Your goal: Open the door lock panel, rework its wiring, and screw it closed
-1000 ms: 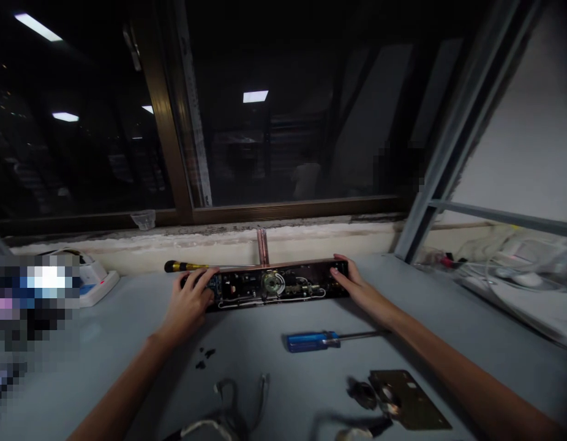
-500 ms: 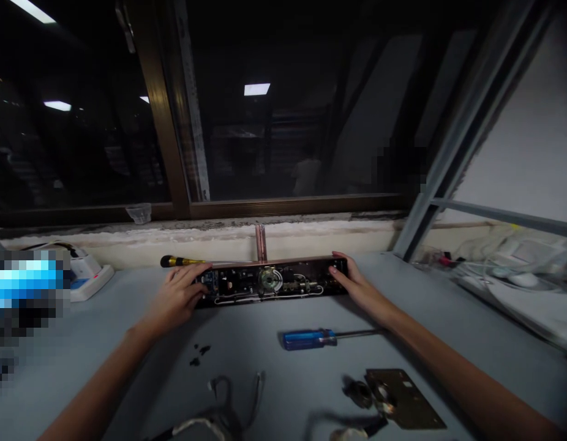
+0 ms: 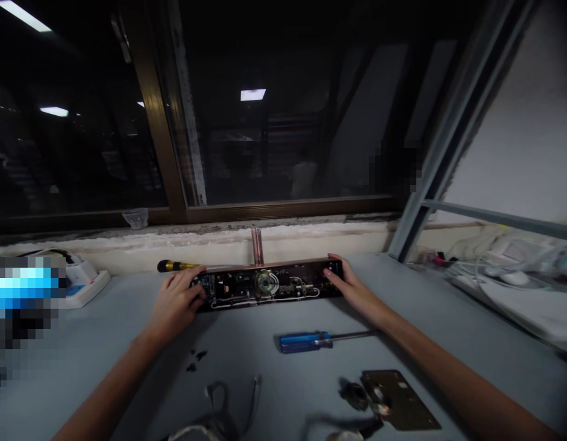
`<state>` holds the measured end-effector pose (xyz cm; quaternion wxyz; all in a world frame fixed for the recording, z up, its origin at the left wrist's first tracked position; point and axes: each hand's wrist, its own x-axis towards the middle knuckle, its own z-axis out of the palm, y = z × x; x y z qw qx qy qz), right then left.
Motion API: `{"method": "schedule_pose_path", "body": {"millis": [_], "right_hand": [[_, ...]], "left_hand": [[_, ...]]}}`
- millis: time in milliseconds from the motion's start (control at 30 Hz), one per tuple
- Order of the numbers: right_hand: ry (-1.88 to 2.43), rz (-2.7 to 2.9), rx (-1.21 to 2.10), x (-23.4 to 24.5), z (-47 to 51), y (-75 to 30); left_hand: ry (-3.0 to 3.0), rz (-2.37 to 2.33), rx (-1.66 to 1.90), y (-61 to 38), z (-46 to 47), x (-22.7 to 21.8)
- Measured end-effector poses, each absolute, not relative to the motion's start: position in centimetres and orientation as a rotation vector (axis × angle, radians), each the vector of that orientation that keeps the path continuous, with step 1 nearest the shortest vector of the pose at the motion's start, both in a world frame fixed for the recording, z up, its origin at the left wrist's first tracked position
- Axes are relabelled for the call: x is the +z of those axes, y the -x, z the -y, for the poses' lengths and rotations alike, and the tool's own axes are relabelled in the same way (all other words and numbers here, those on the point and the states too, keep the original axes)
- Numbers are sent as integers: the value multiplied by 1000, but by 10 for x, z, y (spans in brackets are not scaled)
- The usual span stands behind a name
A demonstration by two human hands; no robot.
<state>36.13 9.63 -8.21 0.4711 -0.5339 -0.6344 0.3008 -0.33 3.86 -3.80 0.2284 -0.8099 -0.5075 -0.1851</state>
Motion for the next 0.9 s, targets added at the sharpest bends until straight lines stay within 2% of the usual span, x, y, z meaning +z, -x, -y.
{"method": "schedule_pose_path", "body": {"millis": [400,900], "right_hand": [[1314,1555,719,-83,-96,-363],[1304,1542,718,-82,-95,-362]], "left_hand": [[2213,1284,-548,1,-37,-39],[2143,1273,-280,-8,-27,-36]]}}
